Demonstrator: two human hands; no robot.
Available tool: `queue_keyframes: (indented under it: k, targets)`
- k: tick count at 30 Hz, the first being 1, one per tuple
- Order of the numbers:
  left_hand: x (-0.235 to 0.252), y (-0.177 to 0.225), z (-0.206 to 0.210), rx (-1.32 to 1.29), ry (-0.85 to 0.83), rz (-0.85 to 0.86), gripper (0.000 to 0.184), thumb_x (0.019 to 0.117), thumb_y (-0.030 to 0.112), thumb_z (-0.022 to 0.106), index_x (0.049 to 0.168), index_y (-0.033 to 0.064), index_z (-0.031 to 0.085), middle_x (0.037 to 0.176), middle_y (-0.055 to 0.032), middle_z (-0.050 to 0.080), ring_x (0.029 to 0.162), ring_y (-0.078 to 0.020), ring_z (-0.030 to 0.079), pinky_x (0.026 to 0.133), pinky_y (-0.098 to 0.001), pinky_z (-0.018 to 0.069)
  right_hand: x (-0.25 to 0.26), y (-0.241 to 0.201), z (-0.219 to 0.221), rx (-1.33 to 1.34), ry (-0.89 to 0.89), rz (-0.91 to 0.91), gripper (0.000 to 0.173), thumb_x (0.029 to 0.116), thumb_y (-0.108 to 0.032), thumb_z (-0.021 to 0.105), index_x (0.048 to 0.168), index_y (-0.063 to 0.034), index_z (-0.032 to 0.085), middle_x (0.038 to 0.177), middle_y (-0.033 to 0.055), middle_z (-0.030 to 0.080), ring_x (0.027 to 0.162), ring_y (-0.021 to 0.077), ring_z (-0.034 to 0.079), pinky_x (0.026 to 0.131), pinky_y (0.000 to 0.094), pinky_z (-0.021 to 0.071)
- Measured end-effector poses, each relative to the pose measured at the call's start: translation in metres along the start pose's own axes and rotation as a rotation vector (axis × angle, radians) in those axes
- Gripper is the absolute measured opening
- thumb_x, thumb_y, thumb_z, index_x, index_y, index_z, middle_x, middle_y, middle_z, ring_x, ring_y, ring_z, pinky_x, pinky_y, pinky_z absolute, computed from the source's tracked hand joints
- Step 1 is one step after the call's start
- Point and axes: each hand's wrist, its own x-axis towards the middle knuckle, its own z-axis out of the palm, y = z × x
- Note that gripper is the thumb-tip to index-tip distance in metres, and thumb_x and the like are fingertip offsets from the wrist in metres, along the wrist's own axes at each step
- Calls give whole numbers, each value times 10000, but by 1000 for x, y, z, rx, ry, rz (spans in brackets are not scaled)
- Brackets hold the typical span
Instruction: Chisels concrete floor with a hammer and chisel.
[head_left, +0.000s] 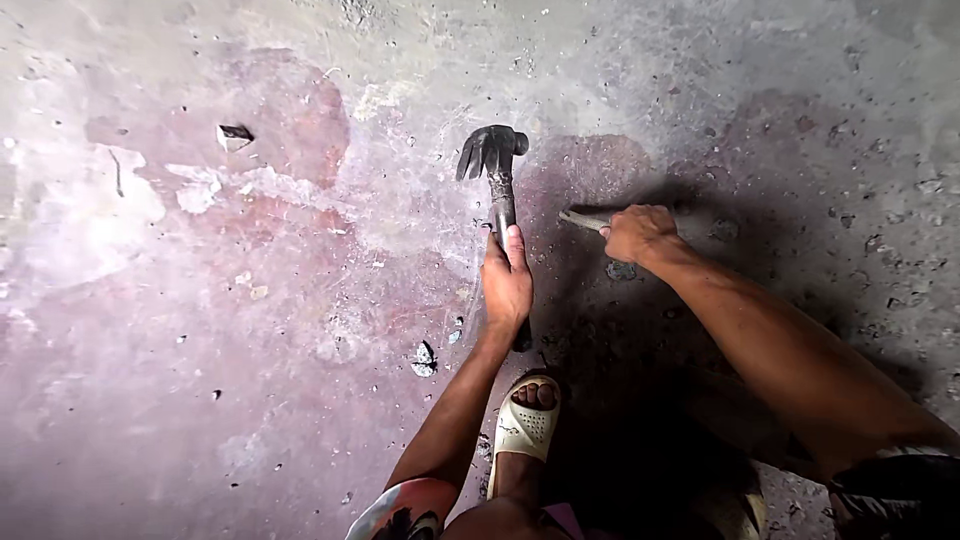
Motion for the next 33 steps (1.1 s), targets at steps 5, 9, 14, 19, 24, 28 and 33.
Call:
queue_keyframes:
  k: [5, 9, 14, 19, 24, 28, 33]
  targets:
    - [24, -37, 29, 265, -140, -109, 679, 1076, 622, 234, 1210, 36, 550, 758, -174, 596, 604, -326, 629, 570, -523, 551, 0, -10, -6, -37, 2, 1, 432, 1037, -376, 545, 968, 19, 704, 1088, 267, 699, 1101, 433, 669, 908, 632, 493]
    - [35, -8, 6, 21, -87, -195, 578, 1097, 575, 261, 1063, 61, 523, 610, -58, 460, 423, -209, 492, 425, -408, 505, 1, -6, -4, -51, 14, 1, 448, 1054, -380, 511, 955, 14, 700, 1067, 263, 701, 1075, 436, 674, 890, 635, 496]
    - [10, -28, 19, -36, 51, -35, 575, 1086, 597, 248, 1095, 81, 503, 578, -77, 437, 418, -235, 472, 409, -416, 463, 7, -1, -2, -57, 3, -2, 469, 1063, -405, 491, 997, 8, 704, 1083, 267, 700, 1093, 440, 671, 893, 642, 496]
    - [45, -19, 6, 250, -198, -198, 649, 1093, 585, 251, 1121, 27, 582, 756, -137, 572, 590, -280, 608, 575, -487, 552, 3, -9, -7, -91, 2, 3, 458, 1061, -394, 504, 994, 11, 706, 1098, 260, 700, 1104, 436, 668, 904, 637, 492]
    - [9, -22, 12, -57, 35, -70, 606, 1062, 655, 243, 1067, 107, 501, 551, -64, 421, 386, -238, 451, 379, -422, 446, 4, -10, -9, -87, -4, 2, 447, 1056, -388, 520, 1004, 11, 714, 1108, 261, 702, 1112, 435, 667, 904, 638, 497]
    - [44, -38, 24, 252, -248, -187, 634, 1108, 536, 259, 1159, -5, 584, 821, -186, 623, 671, -328, 655, 650, -534, 565, 3, -15, -10, -94, 1, 1, 427, 1047, -371, 539, 1012, 19, 710, 1122, 269, 697, 1122, 437, 662, 924, 645, 486]
    - [15, -22, 2, -18, -114, -158, 640, 1046, 688, 267, 1051, 105, 530, 565, -63, 423, 385, -218, 440, 379, -392, 445, 2, -19, -14, -121, 3, 0, 415, 1030, -371, 566, 999, 14, 717, 1116, 255, 702, 1124, 421, 664, 936, 629, 487]
